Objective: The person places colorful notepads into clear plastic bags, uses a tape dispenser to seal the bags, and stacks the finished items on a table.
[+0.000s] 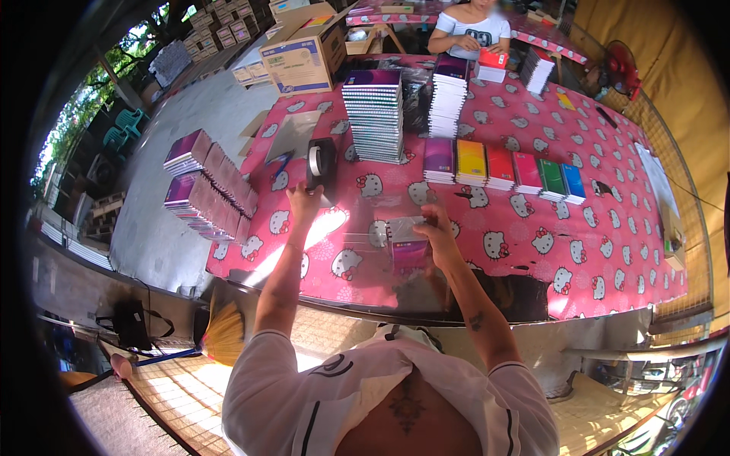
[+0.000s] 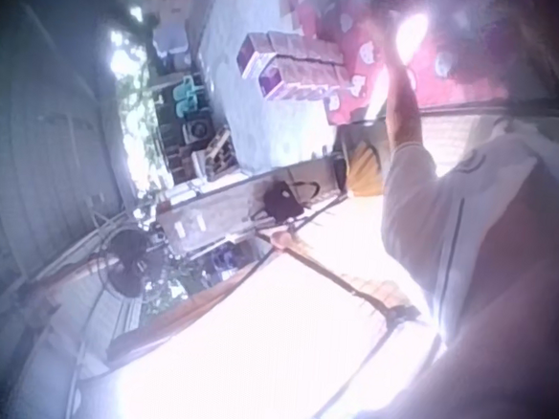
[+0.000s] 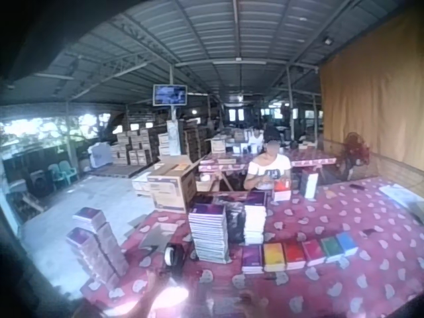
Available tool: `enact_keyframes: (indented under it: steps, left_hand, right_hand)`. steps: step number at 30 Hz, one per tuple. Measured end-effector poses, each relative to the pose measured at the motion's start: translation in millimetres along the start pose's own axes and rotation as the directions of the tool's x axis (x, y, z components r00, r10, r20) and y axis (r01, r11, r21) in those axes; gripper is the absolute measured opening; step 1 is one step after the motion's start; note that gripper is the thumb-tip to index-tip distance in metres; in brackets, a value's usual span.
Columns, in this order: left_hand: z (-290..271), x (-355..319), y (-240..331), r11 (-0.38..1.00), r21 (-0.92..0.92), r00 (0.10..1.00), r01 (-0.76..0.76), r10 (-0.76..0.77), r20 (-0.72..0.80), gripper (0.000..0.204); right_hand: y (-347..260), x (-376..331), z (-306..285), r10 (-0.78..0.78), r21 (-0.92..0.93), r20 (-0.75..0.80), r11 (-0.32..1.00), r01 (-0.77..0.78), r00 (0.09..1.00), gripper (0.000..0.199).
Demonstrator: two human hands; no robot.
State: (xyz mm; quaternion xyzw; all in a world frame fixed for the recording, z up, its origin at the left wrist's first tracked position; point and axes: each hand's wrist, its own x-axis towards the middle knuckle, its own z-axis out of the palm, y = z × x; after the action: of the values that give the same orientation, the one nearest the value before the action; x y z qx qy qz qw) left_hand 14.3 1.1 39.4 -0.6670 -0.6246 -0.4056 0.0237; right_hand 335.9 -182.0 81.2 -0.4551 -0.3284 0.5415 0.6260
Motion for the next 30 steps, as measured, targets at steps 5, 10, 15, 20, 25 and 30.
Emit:
enact_keyframes:
  steps: [5,10,15,20,25,30]
  left_hand:
    - [-1,24,-19,0.343,-0.546,0.645,0.764,-0.418,0.640,0.013]
    - [-7,-35,-31,-0.007,-0.759,0.693,0.651,-0.404,0.597,0.011]
    - [-32,10,15,0.869,0.484,0.958,-0.104,-0.044,0.284,0.019]
    - [-49,9,176,0.717,-0.637,0.436,-0.284,0.688,0.580,0.023]
    - [-6,31,246,0.700,-0.451,-0.081,-0.554,0.493,0.866,0.039]
    - [55,-10,157,0.769,-0.330,-0.169,0.547,0.488,0.856,0.036]
  right_hand:
    - [0,0,-9,0.012,-0.082,0.004,0.997,-0.011,1.000,0.046]
    - [-4,-5,-3,0.069,-0.093,0.072,0.994,-0.062,0.995,0.045]
    - [3,-3,-12,-0.022,-0.110,-0.007,0.994,0.022,1.000,0.045]
    - [9,-1,-19,-0.011,-0.055,0.002,0.998,0.011,1.000,0.048]
    - [5,-1,-21,0.008,-0.100,0.036,0.995,-0.005,0.999,0.051]
    - [-4,-3,-14,0.023,-0.030,0.119,0.999,-0.020,0.993,0.055]
